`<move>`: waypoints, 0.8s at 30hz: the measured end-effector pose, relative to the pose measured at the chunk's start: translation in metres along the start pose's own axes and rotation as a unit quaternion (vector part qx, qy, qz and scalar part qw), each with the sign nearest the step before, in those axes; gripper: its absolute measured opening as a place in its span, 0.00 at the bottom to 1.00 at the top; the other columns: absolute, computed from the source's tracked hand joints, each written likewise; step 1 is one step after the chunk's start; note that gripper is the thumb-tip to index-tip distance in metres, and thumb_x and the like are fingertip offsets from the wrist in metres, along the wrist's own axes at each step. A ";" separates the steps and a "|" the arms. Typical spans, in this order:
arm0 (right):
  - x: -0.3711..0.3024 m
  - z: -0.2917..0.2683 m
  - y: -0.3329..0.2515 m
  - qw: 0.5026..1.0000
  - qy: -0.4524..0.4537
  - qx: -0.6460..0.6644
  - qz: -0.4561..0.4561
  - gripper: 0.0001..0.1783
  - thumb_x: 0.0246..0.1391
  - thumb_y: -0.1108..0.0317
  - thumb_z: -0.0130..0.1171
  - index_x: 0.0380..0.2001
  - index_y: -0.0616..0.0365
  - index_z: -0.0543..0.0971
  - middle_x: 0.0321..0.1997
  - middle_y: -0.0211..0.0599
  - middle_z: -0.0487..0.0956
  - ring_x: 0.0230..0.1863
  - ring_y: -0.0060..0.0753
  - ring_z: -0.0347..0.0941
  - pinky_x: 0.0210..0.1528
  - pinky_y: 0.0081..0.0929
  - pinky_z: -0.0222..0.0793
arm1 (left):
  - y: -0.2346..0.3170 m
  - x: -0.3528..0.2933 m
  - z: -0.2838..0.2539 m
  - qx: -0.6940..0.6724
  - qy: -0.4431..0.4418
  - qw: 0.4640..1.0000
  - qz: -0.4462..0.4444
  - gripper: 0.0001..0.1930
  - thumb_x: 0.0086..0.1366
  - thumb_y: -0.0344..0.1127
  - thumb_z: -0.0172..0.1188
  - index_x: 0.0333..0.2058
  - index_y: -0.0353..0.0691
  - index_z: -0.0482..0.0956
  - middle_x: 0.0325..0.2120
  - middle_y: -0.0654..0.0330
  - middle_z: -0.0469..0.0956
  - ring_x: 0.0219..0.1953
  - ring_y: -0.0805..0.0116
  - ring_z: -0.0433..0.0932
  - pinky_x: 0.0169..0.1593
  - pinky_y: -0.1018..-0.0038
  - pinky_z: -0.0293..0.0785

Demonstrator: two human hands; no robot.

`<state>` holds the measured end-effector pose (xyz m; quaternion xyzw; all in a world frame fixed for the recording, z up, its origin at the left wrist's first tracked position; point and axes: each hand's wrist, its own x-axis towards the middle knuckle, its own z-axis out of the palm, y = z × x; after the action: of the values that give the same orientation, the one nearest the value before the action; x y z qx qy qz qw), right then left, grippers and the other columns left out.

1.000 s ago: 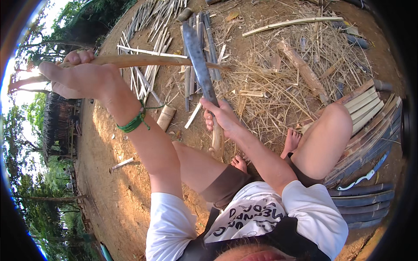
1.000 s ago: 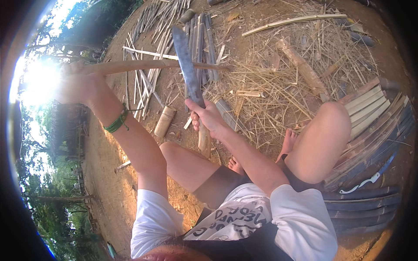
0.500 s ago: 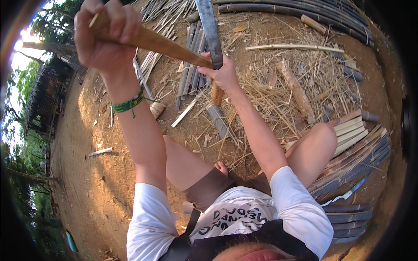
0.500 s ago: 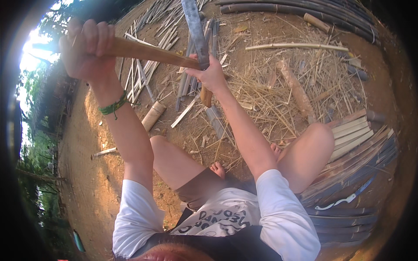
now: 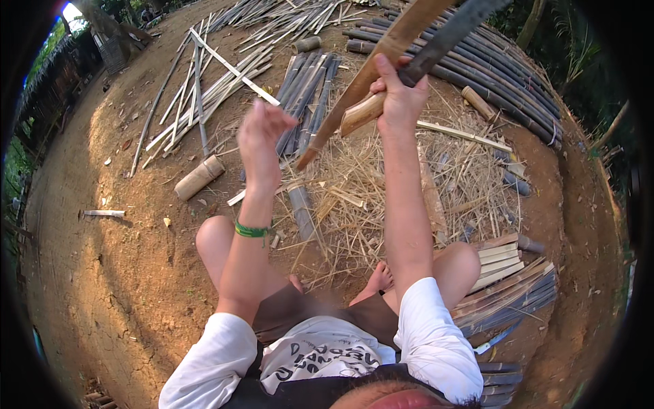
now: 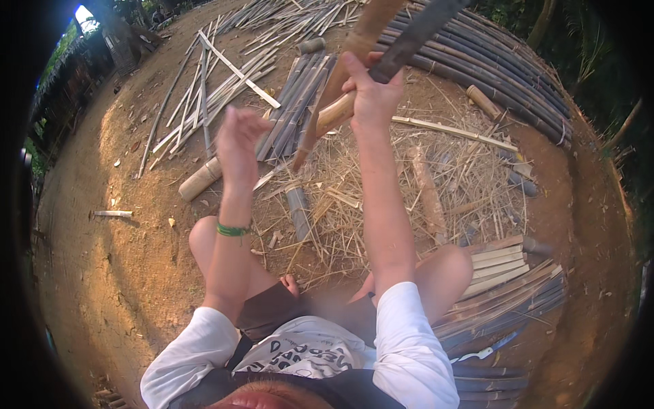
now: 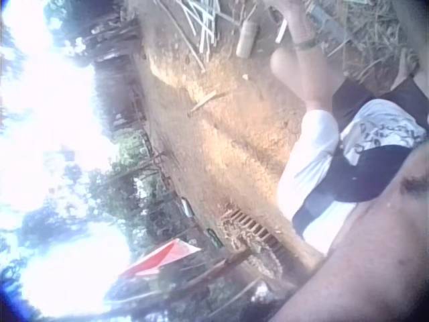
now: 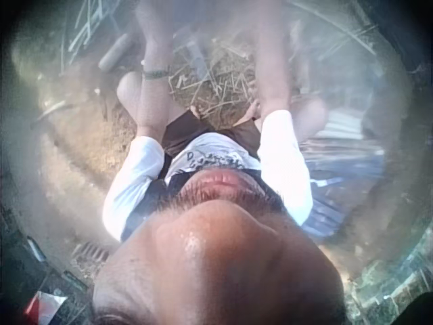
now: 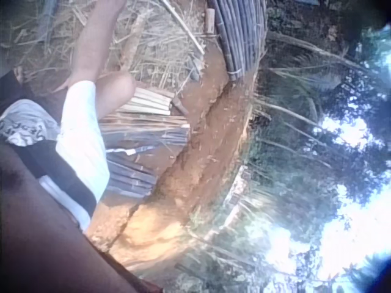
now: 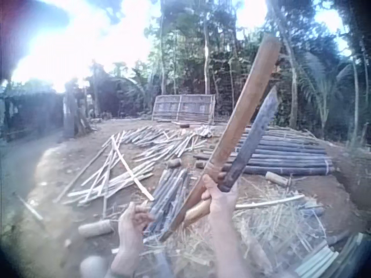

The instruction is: The person shaves and smooths pieces of bamboo using a machete while sitting outdoors.

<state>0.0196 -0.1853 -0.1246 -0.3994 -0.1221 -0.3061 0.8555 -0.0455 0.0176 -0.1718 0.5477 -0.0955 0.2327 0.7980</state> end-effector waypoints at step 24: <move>-0.171 -0.166 0.159 0.845 0.173 -0.179 0.473 0.07 0.62 0.69 0.56 0.37 0.59 0.71 0.22 0.36 0.73 0.18 0.31 0.71 0.21 0.32 0.71 | 0.133 0.091 -0.081 -0.209 0.050 0.962 0.169 0.29 0.65 0.67 0.50 0.23 0.44 0.72 0.13 0.68 0.62 0.18 0.71 0.65 0.44 0.61 0.74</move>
<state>-0.0214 -0.1592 -0.4069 -0.4957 0.2887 0.0552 0.8172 -0.0379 0.1555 -0.0551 0.3320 -0.1932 0.3663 0.8475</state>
